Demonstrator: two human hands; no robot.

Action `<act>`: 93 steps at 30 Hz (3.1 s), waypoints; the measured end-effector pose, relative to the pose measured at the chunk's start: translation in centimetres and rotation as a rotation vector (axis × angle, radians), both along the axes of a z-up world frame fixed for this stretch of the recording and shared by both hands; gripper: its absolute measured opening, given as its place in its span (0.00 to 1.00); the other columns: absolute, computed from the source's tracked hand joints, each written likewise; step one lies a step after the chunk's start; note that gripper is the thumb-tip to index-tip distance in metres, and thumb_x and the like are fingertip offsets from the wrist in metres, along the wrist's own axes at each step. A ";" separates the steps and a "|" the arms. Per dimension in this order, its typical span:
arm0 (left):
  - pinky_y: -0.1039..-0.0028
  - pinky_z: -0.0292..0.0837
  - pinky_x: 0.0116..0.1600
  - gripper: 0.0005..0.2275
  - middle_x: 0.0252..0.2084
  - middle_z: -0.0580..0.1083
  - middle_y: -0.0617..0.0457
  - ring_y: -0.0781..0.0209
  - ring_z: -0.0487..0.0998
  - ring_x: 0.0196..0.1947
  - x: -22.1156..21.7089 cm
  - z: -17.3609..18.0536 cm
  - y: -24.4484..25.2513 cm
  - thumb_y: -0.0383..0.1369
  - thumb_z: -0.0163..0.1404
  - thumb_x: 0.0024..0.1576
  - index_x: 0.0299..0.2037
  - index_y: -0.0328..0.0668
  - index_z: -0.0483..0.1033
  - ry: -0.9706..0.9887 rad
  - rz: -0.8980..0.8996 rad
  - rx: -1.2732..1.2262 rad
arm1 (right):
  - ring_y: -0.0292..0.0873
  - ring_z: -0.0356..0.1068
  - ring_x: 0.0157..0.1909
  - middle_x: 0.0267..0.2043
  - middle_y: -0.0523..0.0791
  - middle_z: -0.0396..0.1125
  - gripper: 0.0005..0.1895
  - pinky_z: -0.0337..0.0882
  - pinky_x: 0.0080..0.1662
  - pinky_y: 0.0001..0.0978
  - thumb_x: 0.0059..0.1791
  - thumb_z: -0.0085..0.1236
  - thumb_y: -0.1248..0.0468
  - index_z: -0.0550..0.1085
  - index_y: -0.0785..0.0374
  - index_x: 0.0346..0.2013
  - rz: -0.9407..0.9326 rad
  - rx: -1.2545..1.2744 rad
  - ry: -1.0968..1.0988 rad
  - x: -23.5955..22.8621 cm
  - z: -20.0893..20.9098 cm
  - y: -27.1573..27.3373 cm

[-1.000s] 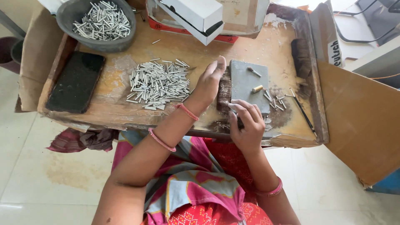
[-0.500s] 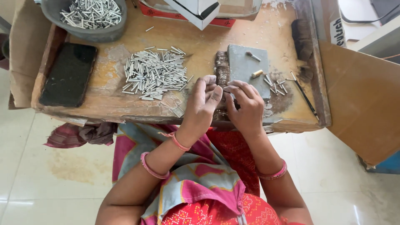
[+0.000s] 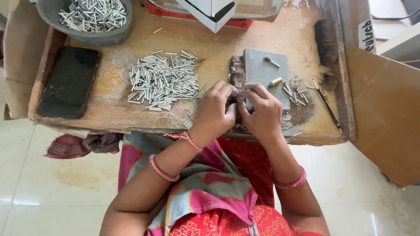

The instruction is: The person works at a wooden bench covered with small silver metal pins, rubbing a pin against a flat stone slab, then holds a small pale component with both hands and works it between the fingers, setting pins on the bench. A bowl filled with finished pins sits beside the pile.

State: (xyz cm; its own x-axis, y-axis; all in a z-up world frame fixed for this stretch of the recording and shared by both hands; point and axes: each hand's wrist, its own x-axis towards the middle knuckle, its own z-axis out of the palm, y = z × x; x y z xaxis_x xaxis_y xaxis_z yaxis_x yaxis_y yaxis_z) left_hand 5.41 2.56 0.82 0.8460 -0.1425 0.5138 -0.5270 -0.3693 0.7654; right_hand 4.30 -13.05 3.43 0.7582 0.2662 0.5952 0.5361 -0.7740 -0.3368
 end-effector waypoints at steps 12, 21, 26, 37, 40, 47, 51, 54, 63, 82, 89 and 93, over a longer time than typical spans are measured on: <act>0.57 0.71 0.46 0.05 0.36 0.73 0.42 0.40 0.76 0.39 0.2 -0.2 -0.2 0.23 0.54 0.49 0.34 0.37 0.74 -0.002 0.017 0.018 | 0.49 0.68 0.33 0.42 0.50 0.71 0.04 0.68 0.36 0.33 0.49 0.57 0.75 0.72 0.67 0.36 0.151 0.531 0.181 -1.5 -2.3 -2.4; 0.69 0.70 0.37 0.12 0.38 0.71 0.46 0.55 0.74 0.31 -2.6 2.1 2.1 0.17 0.49 0.56 0.50 0.36 0.72 0.013 0.050 -0.200 | 0.52 0.75 0.42 0.46 0.51 0.71 0.08 0.75 0.43 0.40 0.46 0.62 0.72 0.76 0.68 0.41 0.087 -0.019 0.071 -6.8 -0.7 -0.5; 0.74 0.68 0.35 0.10 0.37 0.70 0.48 0.60 0.72 0.29 -2.6 1.6 3.0 0.17 0.49 0.59 0.48 0.36 0.72 -0.009 0.072 -0.237 | 0.52 0.76 0.44 0.48 0.51 0.71 0.09 0.76 0.45 0.39 0.46 0.62 0.71 0.76 0.68 0.41 0.106 -0.015 0.050 -7.0 -1.8 -0.7; 0.63 0.72 0.46 0.08 0.40 0.73 0.46 0.45 0.76 0.41 -3.7 1.5 3.1 0.18 0.50 0.57 0.44 0.38 0.73 -0.118 0.004 -0.107 | 0.49 0.75 0.37 0.44 0.51 0.72 0.06 0.75 0.39 0.37 0.46 0.64 0.74 0.76 0.69 0.37 0.064 0.025 -0.245 -7.1 -5.2 -0.6; 0.61 0.73 0.49 0.12 0.43 0.73 0.43 0.41 0.76 0.45 -4.9 2.5 3.2 0.17 0.48 0.53 0.45 0.38 0.73 -0.133 -0.171 -0.014 | 0.48 0.75 0.38 0.44 0.50 0.72 0.06 0.75 0.40 0.35 0.46 0.63 0.74 0.75 0.69 0.37 0.053 0.136 -0.132 -7.4 -3.9 -0.8; 0.59 0.73 0.48 0.13 0.43 0.73 0.44 0.41 0.75 0.45 -6.2 3.4 3.1 0.20 0.54 0.52 0.48 0.36 0.73 -0.123 -0.426 0.077 | 0.31 0.66 0.36 0.40 0.42 0.69 0.05 0.66 0.38 0.19 0.52 0.58 0.75 0.74 0.71 0.43 0.332 1.039 0.857 -7.6 -4.9 -4.9; 0.62 0.73 0.47 0.07 0.39 0.74 0.47 0.45 0.76 0.43 -6.8 3.0 2.7 0.21 0.56 0.51 0.38 0.38 0.74 -0.160 -0.399 -0.010 | 0.29 0.65 0.31 0.38 0.44 0.70 0.05 0.65 0.33 0.18 0.56 0.55 0.74 0.74 0.73 0.47 0.564 1.349 1.167 -7.8 -4.4 -5.4; 0.68 0.73 0.45 0.06 0.36 0.74 0.49 0.52 0.77 0.39 -7.1 2.3 1.9 0.20 0.56 0.52 0.35 0.38 0.75 -0.039 -0.336 -0.138 | 0.33 0.70 0.39 0.42 0.46 0.72 0.09 0.71 0.42 0.23 0.52 0.55 0.75 0.72 0.71 0.47 0.441 1.276 1.046 -8.9 -1.6 -3.0; 0.83 0.68 0.38 0.04 0.30 0.74 0.62 0.78 0.72 0.32 -7.0 -1.4 0.8 0.21 0.56 0.56 0.32 0.38 0.75 0.703 -0.497 -0.707 | 0.42 0.75 0.39 0.42 0.50 0.72 0.12 0.74 0.42 0.29 0.43 0.66 0.77 0.75 0.70 0.39 0.144 0.428 0.175 -9.8 -0.7 -1.4; 0.63 0.73 0.47 0.08 0.43 0.73 0.42 0.41 0.77 0.43 -4.8 0.7 2.2 0.19 0.50 0.59 0.46 0.36 0.71 0.006 -0.021 -0.156 | 0.51 0.68 0.46 0.49 0.48 0.71 0.07 0.70 0.49 0.39 0.46 0.63 0.75 0.78 0.68 0.39 -0.060 -0.016 -0.157 -3.1 -1.2 1.2; 0.55 0.69 0.55 0.14 0.46 0.70 0.39 0.36 0.72 0.49 -2.9 0.6 1.0 0.18 0.46 0.51 0.48 0.31 0.70 -0.077 -0.044 0.009 | 0.51 0.66 0.44 0.49 0.47 0.69 0.09 0.70 0.48 0.41 0.46 0.61 0.71 0.77 0.68 0.41 -0.055 -0.197 -0.096 -2.4 -0.7 1.0; 0.54 0.69 0.53 0.10 0.42 0.70 0.39 0.36 0.72 0.46 -1.5 -0.1 0.4 0.23 0.50 0.51 0.42 0.32 0.72 -0.046 -0.037 0.088 | 0.51 0.68 0.44 0.48 0.47 0.68 0.09 0.70 0.48 0.42 0.46 0.60 0.71 0.76 0.67 0.40 -0.002 -0.169 -0.069 -1.9 -0.6 0.4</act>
